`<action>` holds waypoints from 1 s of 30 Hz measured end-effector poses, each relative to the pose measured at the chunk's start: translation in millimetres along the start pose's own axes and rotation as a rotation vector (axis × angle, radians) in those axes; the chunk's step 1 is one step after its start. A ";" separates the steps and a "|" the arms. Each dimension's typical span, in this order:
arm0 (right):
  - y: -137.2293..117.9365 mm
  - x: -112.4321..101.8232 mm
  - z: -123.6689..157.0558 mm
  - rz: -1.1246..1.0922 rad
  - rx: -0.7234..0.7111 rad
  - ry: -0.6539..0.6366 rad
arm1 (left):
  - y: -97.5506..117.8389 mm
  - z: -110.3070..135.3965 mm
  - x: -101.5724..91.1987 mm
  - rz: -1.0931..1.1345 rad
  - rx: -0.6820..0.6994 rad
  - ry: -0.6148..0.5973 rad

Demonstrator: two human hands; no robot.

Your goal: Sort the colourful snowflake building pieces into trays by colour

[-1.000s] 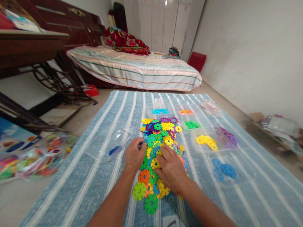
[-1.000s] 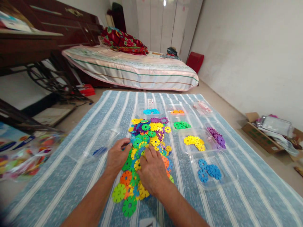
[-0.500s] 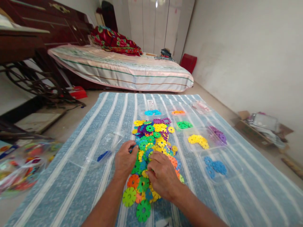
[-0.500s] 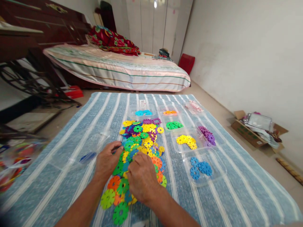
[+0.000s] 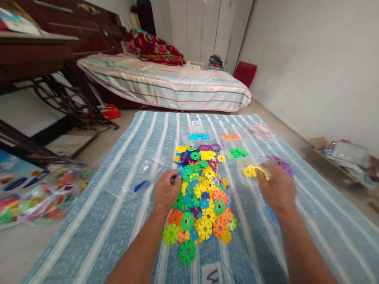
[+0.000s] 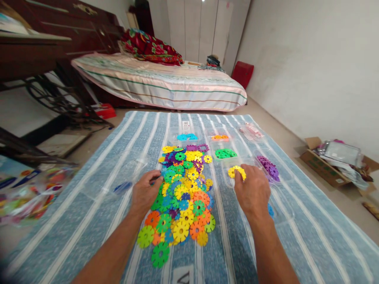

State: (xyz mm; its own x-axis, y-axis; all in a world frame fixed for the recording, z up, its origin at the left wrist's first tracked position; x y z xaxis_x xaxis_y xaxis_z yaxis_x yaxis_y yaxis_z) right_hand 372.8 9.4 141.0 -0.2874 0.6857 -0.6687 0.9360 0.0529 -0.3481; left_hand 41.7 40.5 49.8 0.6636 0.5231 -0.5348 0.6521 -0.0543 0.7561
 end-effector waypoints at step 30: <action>-114.3 45.3 98.1 -0.411 -0.343 -0.135 | -1.2 -3.2 -1.5 0.009 -0.010 -0.004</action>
State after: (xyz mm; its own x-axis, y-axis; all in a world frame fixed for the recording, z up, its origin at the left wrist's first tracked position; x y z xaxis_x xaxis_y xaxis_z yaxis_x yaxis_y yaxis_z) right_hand 232.8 -36.8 86.0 -0.6455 0.4608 -0.6090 0.7473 0.5457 -0.3791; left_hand 38.7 42.5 50.8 0.6705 0.5195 -0.5296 0.6426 -0.0501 0.7645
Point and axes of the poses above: each hand's wrist, its own z-axis away from the middle knuckle, its own x-axis out of the palm, y = z × x, the point moved 6 cm from there along -z, towards the middle knuckle, and after that the axes turned 7 degrees about y, right-handed, at the moved point
